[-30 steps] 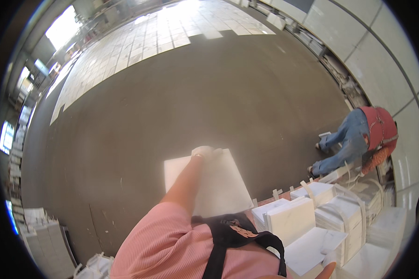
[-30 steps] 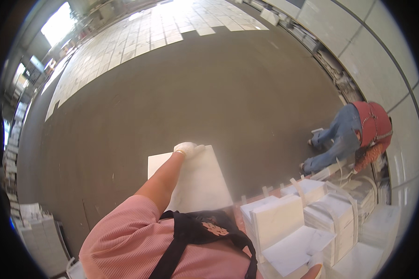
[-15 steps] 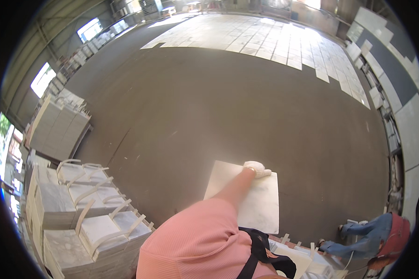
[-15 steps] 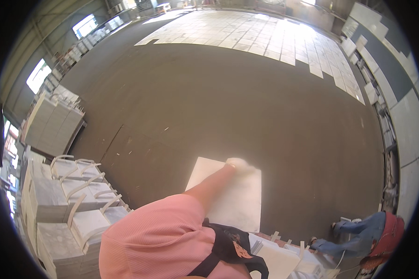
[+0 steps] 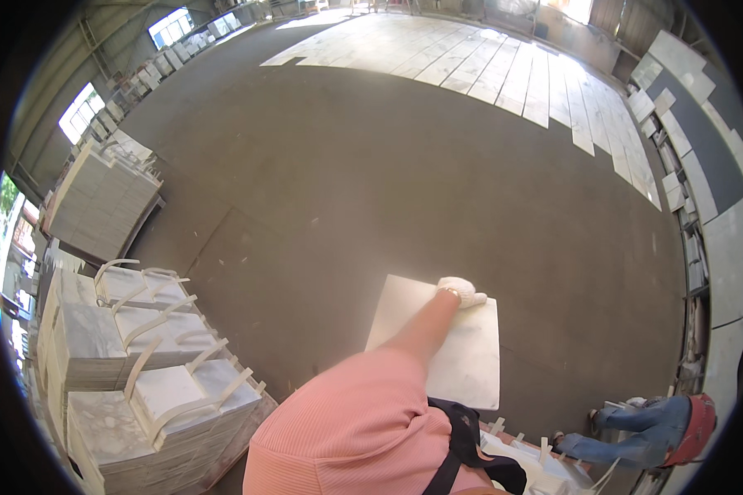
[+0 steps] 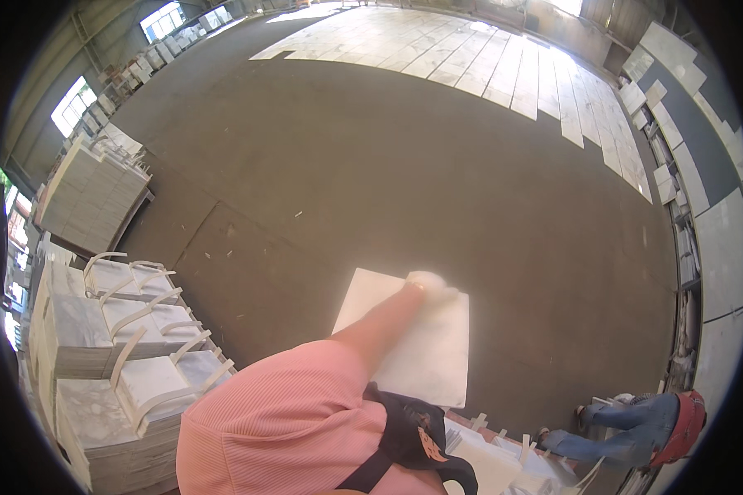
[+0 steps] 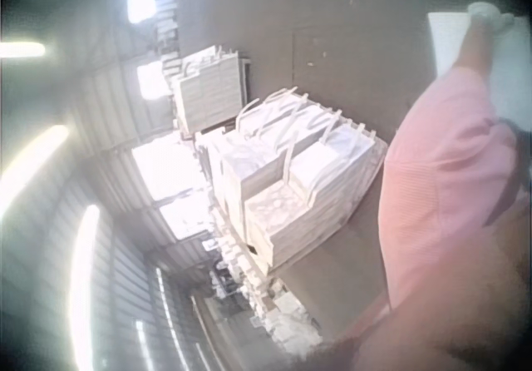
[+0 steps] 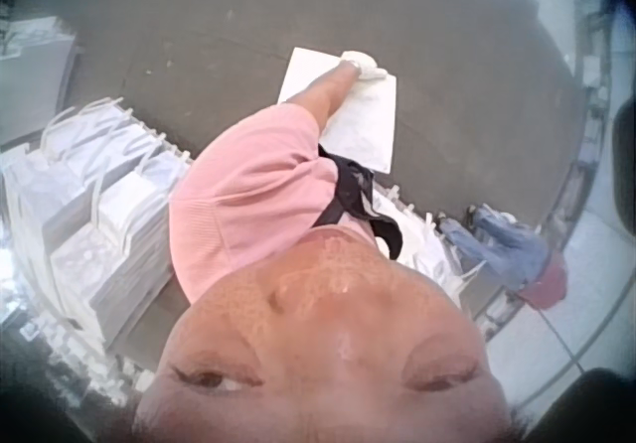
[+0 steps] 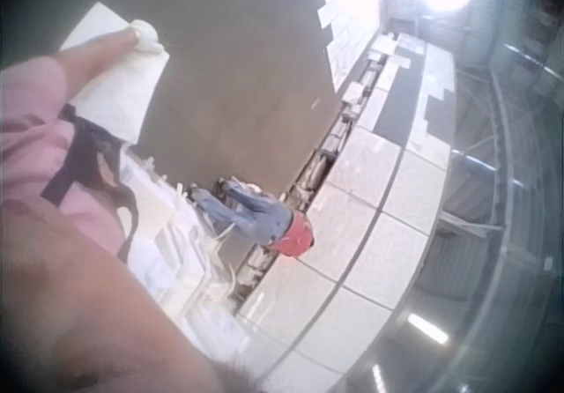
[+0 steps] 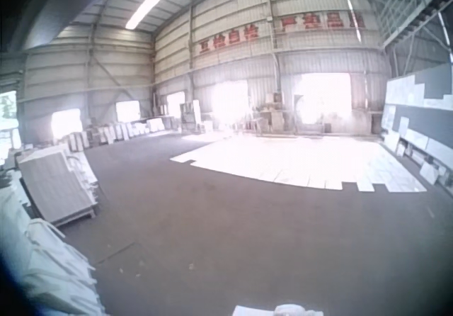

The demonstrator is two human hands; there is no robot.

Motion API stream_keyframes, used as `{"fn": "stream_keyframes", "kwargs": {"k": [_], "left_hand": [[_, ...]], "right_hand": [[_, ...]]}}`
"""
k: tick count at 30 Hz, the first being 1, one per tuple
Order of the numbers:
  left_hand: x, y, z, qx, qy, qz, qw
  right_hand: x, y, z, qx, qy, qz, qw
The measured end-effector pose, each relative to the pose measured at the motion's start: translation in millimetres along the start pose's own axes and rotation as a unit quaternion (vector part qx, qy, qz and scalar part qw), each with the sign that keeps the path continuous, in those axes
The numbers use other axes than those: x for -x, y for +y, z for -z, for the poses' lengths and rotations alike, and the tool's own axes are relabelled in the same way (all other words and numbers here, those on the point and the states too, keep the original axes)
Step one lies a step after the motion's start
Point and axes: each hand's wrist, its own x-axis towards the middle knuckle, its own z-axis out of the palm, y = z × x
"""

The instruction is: The person picks up square tiles from stacks, carries them to a tiled floor area, and places them one by one into an expanding grid pattern. The person handles tiles with gloved hands and aligns them with existing tiles on the floor.

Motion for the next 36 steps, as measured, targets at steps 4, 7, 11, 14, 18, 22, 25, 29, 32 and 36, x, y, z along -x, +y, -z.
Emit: {"fn": "stream_keyframes", "kwargs": {"k": [4, 7, 11, 14, 18, 22, 25, 29, 32, 36], "left_hand": [[0, 1, -5, 0.013, -0.028, 0.010, 0.999], [4, -6, -9, 0.025, -0.073, 0.024, 0.997], [13, -24, -15, -0.016, -0.051, 0.012, 0.999], [19, -36, -14, -0.002, -0.045, 0.026, 0.999], [9, -53, -7, 0.002, -0.046, 0.026, 0.999], [-17, -86, 10, 0.002, -0.030, 0.027, 0.999], [-39, -136, 42, 0.018, -0.011, 0.052, 0.998], [-71, -216, 89, 0.027, 0.004, 0.096, 0.995], [-78, -271, 113, 0.065, 0.031, 0.128, 0.989], [-77, -337, 148, 0.081, 0.038, 0.174, 0.981]], "right_hand": [[20, 45, 38, -0.017, 0.035, -0.010, 0.999], [62, 104, 84, -0.057, 0.082, -0.026, 0.995], [131, 166, 122, -0.107, 0.128, -0.019, 0.986], [161, 146, 119, -0.125, 0.121, 0.009, 0.985], [177, 63, 84, -0.112, 0.055, 0.055, 0.991], [169, -8, 24, -0.078, 0.023, 0.011, 0.997], [144, -38, -30, -0.055, -0.010, 0.025, 0.998], [88, -54, -128, -0.016, -0.032, 0.070, 0.997], [50, -76, -186, 0.148, -0.104, 0.066, 0.981], [33, -114, -269, 0.111, -0.140, 0.072, 0.981]]}}
